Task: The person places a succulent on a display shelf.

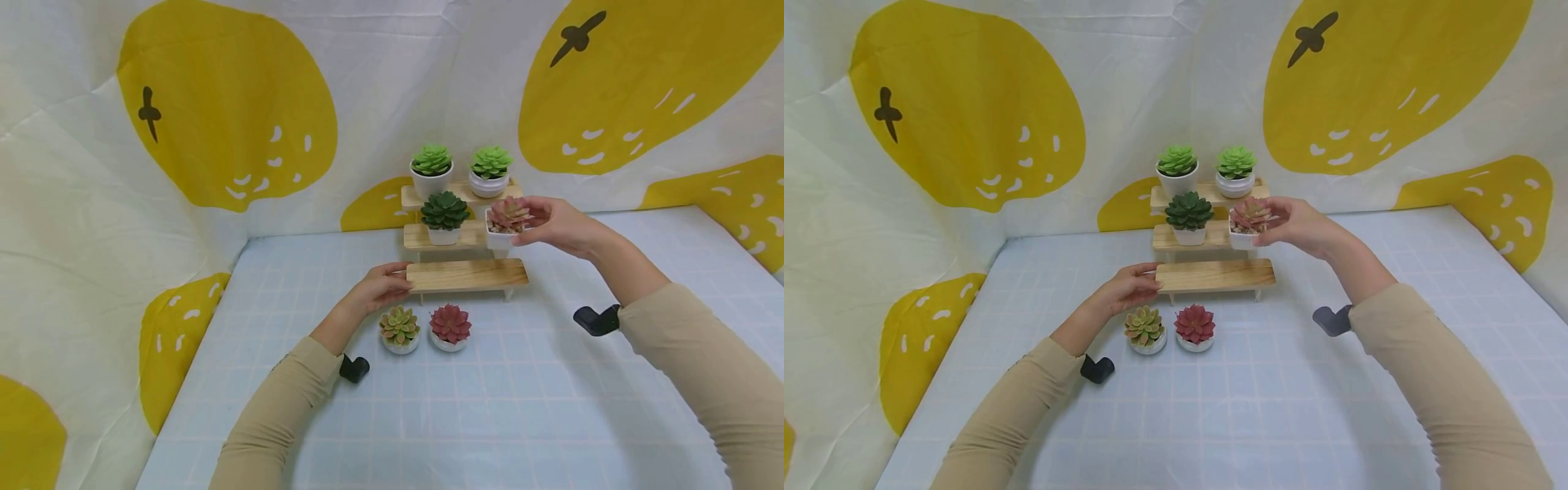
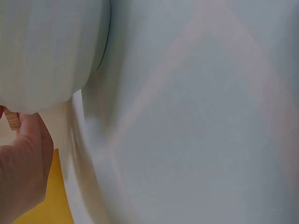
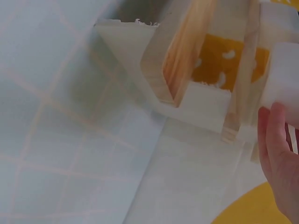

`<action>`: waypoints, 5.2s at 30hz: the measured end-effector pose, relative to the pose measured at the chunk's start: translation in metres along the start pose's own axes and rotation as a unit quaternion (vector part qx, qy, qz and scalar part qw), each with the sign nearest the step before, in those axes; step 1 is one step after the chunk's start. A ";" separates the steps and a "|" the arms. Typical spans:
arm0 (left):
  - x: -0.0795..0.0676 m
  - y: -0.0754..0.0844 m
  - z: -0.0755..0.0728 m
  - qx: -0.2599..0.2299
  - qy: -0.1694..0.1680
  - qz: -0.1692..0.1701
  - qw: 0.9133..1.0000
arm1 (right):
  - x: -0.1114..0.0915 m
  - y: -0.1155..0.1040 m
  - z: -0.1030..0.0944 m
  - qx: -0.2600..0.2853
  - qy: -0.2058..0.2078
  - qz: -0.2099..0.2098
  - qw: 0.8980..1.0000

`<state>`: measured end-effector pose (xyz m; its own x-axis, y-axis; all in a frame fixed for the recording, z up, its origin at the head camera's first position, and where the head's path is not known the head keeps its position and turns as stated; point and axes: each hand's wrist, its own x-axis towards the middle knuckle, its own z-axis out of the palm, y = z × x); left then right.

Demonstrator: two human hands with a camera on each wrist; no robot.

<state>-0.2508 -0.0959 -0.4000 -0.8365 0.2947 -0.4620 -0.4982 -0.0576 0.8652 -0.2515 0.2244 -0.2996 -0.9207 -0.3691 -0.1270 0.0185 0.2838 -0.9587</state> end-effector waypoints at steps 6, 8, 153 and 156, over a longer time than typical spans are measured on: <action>-0.002 0.000 0.001 0.007 0.003 -0.001 1.000 | 0.004 -0.002 0.000 -0.012 0.006 0.016 1.000; -0.002 0.000 0.001 0.009 0.004 -0.001 1.000 | 0.006 -0.001 -0.001 -0.013 0.007 0.019 1.000; 0.000 0.000 -0.001 -0.007 -0.012 -0.002 1.000 | -0.036 0.087 0.104 0.043 -0.150 -0.028 0.987; 0.000 -0.001 -0.001 -0.006 -0.012 0.001 1.000 | -0.032 0.085 0.110 0.031 -0.151 -0.028 0.988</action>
<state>-0.2509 -0.0971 -0.4013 -0.8314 0.3173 -0.4562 -0.5003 -0.0701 0.8630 -0.1775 0.1627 -0.4048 -0.7631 -0.6320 -0.1349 0.0031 0.2051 -0.9787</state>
